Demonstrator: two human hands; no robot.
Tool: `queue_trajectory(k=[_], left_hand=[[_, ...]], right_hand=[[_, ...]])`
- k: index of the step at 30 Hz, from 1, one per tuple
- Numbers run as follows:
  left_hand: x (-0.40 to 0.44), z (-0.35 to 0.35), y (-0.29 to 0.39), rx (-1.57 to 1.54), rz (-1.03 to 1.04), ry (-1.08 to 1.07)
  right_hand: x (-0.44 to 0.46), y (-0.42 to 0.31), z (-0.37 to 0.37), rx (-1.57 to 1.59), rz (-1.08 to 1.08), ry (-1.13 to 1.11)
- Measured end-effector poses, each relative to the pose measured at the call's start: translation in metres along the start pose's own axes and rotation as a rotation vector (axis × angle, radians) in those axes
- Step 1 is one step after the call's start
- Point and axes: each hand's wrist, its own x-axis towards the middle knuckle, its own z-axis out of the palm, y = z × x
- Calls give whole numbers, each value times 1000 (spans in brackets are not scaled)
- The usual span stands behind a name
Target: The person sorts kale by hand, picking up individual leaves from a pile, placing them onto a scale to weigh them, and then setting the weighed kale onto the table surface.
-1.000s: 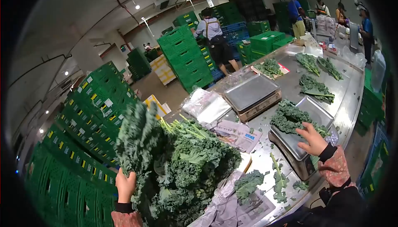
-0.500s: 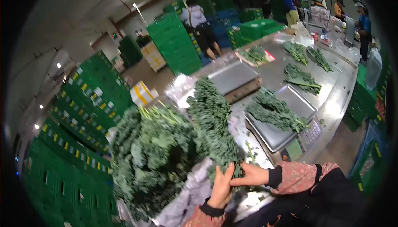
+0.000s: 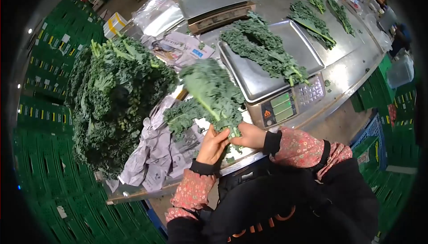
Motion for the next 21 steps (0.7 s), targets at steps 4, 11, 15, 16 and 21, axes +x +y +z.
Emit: queue_trajectory(k=[4, 11, 15, 16, 21], left_hand=[[1, -3, -24, 34, 169, 87], [3, -5, -41, 42, 197, 239], [-4, 2, -30, 64, 222, 262], [-6, 3, -28, 85, 227, 267], [-14, 2, -22, 109, 255, 239]], right_hand=[[1, 23, 13, -206, 47, 103], [3, 34, 18, -347, 84, 134], [0, 30, 2, -557, -2, 342], [-6, 19, -10, -514, -63, 334], [-25, -9, -78, -546, -354, 680]])
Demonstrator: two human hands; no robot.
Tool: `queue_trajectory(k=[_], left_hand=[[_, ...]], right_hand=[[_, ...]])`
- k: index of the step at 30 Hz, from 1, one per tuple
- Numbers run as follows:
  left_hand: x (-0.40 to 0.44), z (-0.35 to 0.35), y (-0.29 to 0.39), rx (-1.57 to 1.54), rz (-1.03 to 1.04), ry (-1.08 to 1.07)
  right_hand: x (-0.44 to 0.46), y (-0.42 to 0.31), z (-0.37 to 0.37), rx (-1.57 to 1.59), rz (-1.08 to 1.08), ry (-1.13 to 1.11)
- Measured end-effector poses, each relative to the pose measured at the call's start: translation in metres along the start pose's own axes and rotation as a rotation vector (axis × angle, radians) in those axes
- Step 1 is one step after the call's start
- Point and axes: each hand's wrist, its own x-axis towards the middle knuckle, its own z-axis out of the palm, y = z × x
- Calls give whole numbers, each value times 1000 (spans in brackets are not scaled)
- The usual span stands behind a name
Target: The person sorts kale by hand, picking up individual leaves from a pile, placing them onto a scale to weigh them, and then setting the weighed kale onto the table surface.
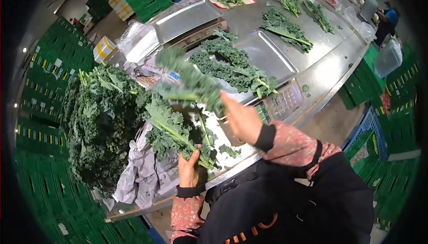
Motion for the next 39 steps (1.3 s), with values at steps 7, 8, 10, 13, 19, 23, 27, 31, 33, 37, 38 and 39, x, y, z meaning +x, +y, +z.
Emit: queue_trajectory(k=[7, 8, 10, 13, 19, 23, 27, 31, 33, 37, 38, 39], left_hand=[[5, -7, -11, 19, 3, 51], [4, -5, -11, 29, 16, 60], [6, -2, -12, 11, 28, 55], [10, -7, -16, -20, 61, 51], [13, -15, -17, -54, -17, 111], [15, -22, -15, -85, -15, 80], [16, -27, -12, -56, -25, 78], [13, -18, -8, -6, -4, 75], [14, -20, -13, 25, -4, 93], [16, -15, -17, 75, 23, 136], [19, -19, -21, 59, 32, 108], [19, -18, -21, 60, 32, 104]], right_hand=[[7, 87, -50, -556, 300, -279], [7, 98, -53, -543, 295, -197], [15, 85, -73, -562, 267, -213], [19, 78, -88, -636, 263, -239], [14, 85, -112, -634, 173, -105], [9, 121, -126, -604, 101, 101], [3, 124, -138, -439, 219, 112], [-4, 131, -137, -401, 231, 123], [-3, 127, -131, -288, 272, 105], [-3, 100, -107, -189, 442, -103], [-9, 111, -92, -305, 341, -109], [-13, 120, -81, -405, 270, -144]])
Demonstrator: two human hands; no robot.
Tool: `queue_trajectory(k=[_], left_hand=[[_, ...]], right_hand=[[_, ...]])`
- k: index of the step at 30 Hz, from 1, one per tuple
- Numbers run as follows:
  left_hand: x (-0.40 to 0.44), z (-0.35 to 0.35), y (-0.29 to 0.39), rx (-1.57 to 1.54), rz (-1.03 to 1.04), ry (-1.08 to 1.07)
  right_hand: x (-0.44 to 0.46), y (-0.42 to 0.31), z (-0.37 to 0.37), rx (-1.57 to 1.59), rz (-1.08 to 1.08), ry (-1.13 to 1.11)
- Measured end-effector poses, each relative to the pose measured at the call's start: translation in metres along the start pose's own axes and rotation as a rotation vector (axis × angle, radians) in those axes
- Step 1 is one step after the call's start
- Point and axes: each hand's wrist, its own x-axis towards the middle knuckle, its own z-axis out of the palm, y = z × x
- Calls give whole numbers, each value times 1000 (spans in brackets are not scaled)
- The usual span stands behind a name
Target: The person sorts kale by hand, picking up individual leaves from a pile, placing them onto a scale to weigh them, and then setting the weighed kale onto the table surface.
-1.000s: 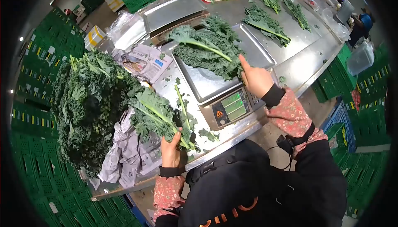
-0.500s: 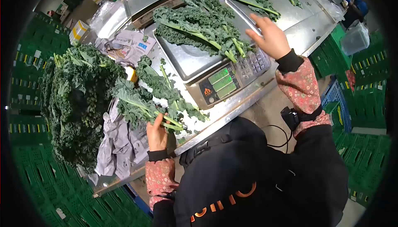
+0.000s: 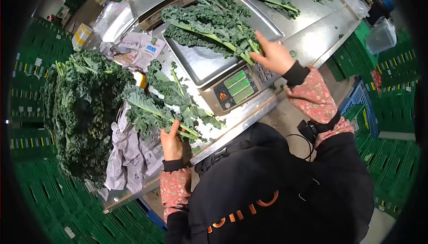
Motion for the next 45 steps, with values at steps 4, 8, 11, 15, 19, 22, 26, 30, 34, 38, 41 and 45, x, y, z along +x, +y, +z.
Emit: queue_trajectory(k=[4, 8, 11, 15, 19, 22, 26, 30, 34, 38, 41, 45], left_hand=[[-1, 2, 0, -15, 17, 30], [-1, 4, 3, -64, 43, 33], [3, -9, 1, -176, -26, 3], [3, -6, 0, -324, -75, -116], [1, 4, 5, -500, -98, -275], [7, -12, -7, -225, -49, -34], [-12, -6, 14, -203, 29, -56], [-15, -3, 28, -125, 152, -38], [-9, -6, 27, -64, 219, -54], [21, -34, 7, 216, 20, -35], [11, -1, 12, 179, -20, 230], [11, -16, 11, 175, -39, 195]], right_hand=[[12, 4, -15, 1105, 328, 57], [5, -18, -46, 1288, 180, 395], [-10, -61, -42, 735, -26, 645], [-39, -97, 4, 316, -513, 356], [-77, -133, 58, 186, -678, -453], [-89, -135, 64, 313, -699, -416], [-70, -114, 43, 357, -613, -328], [-37, -78, 26, 222, -500, 224], [-11, -48, 9, 93, -346, 365], [0, -50, 9, -10, -188, 455], [12, -52, 24, -13, -75, 253], [19, -62, 21, -97, -54, 175]])
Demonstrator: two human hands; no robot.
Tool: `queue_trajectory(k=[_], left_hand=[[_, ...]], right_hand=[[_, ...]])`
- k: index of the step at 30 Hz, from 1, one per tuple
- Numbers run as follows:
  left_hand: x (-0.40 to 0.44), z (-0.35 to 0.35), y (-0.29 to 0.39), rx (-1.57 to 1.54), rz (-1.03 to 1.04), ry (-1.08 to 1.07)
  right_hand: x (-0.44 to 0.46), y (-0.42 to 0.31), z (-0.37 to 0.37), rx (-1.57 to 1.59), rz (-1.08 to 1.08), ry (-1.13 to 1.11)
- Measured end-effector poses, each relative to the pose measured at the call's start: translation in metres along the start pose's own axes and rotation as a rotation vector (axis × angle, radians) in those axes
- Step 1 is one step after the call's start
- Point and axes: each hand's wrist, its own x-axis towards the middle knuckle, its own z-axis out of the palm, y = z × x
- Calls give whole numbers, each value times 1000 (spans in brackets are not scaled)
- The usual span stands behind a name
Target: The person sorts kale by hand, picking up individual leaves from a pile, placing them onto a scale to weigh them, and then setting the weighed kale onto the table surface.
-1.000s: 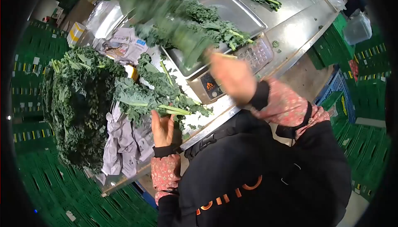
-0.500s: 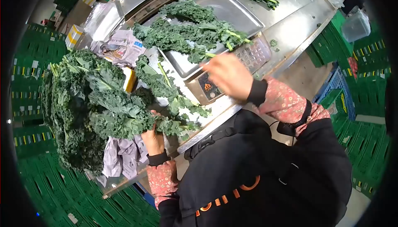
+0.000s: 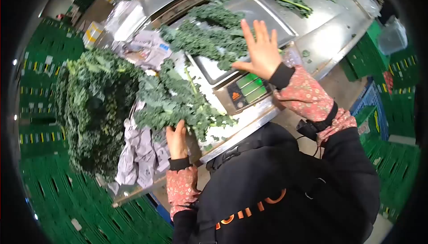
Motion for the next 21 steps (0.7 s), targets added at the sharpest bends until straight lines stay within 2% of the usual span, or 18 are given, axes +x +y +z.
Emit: queue_trajectory(k=[1, 3, 4, 5, 7, 8, 10, 11, 13, 17, 18, 21], left_hand=[[-1, -4, -2, 7, 15, 16], [0, -3, -7, 33, 74, 15], [-6, 6, -4, 5, 68, 54], [0, 6, -3, 95, 34, 6], [47, -13, -58, 264, 331, 79], [47, -14, -55, 257, 332, 97], [40, -11, -39, 5, 108, 7], [32, -12, -31, -1, 107, 18], [9, -16, -7, -200, 257, -20], [-14, -57, 13, -231, 308, 56], [-19, -67, 20, -261, 274, 40], [-24, -100, 17, -322, 376, 50]], right_hand=[[1, -3, 1, -34, -56, 60], [2, -8, -6, 119, -183, 150], [2, -12, -7, 174, -249, 161], [1, -18, -8, 227, -312, 175], [-3, -35, -8, 248, -396, 155], [-4, -43, -8, 242, -423, 128], [-5, -52, -7, 260, -446, 101], [-4, -53, -5, 266, -457, 95], [-3, -51, -4, 309, -450, 116], [-7, -60, 1, 377, -510, 115], [-11, -67, 4, 423, -512, 40], [-27, -92, 19, 494, -569, -146]])
